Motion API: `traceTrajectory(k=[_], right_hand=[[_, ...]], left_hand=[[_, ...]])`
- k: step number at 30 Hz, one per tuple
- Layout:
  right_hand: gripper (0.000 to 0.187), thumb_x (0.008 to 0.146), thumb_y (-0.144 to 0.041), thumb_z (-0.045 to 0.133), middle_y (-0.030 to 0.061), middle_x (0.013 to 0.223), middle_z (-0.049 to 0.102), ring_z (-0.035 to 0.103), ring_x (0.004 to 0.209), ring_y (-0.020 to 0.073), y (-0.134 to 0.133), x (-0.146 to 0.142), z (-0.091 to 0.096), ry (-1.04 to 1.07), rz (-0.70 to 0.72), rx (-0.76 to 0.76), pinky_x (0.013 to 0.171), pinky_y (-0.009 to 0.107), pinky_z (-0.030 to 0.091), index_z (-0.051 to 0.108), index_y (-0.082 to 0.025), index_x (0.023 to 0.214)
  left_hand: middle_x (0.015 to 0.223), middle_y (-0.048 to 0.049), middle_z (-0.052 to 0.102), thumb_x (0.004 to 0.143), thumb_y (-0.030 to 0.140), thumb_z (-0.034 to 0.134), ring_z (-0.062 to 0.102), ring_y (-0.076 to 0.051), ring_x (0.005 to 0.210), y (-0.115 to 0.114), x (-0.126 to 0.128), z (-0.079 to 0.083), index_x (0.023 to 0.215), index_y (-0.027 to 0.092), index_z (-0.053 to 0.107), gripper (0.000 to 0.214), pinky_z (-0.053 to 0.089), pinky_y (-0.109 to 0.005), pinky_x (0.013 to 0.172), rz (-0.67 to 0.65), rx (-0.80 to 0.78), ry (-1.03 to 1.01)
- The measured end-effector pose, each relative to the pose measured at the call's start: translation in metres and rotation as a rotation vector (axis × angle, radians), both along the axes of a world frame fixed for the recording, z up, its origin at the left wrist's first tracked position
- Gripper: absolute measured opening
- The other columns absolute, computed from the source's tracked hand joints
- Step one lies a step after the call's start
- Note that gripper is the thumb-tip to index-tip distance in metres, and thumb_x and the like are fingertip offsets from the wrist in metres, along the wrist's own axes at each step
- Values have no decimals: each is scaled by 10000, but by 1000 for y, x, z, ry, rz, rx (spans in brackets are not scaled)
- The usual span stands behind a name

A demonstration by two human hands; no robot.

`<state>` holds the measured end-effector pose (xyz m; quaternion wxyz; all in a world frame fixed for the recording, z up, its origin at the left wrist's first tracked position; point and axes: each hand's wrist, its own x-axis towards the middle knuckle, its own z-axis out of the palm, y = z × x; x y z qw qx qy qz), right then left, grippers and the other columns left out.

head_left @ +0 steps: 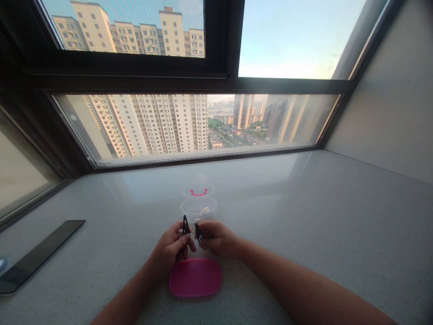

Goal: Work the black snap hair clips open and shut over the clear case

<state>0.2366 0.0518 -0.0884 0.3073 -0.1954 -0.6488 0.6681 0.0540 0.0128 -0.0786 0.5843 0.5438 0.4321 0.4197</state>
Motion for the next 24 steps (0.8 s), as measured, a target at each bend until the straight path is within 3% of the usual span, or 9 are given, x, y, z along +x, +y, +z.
traceTrajectory(k=[24], right_hand=[[247,688,-198,653,-42,624,484,391,454,50,1,1,-1,-36,-17,7,382,149,319,517,-149,888]], left_hand=[[598,-26,664,786,323,555,482,-72,373,0,-1,0,904,157,473,220,281,-157,374,0,-38,-34]])
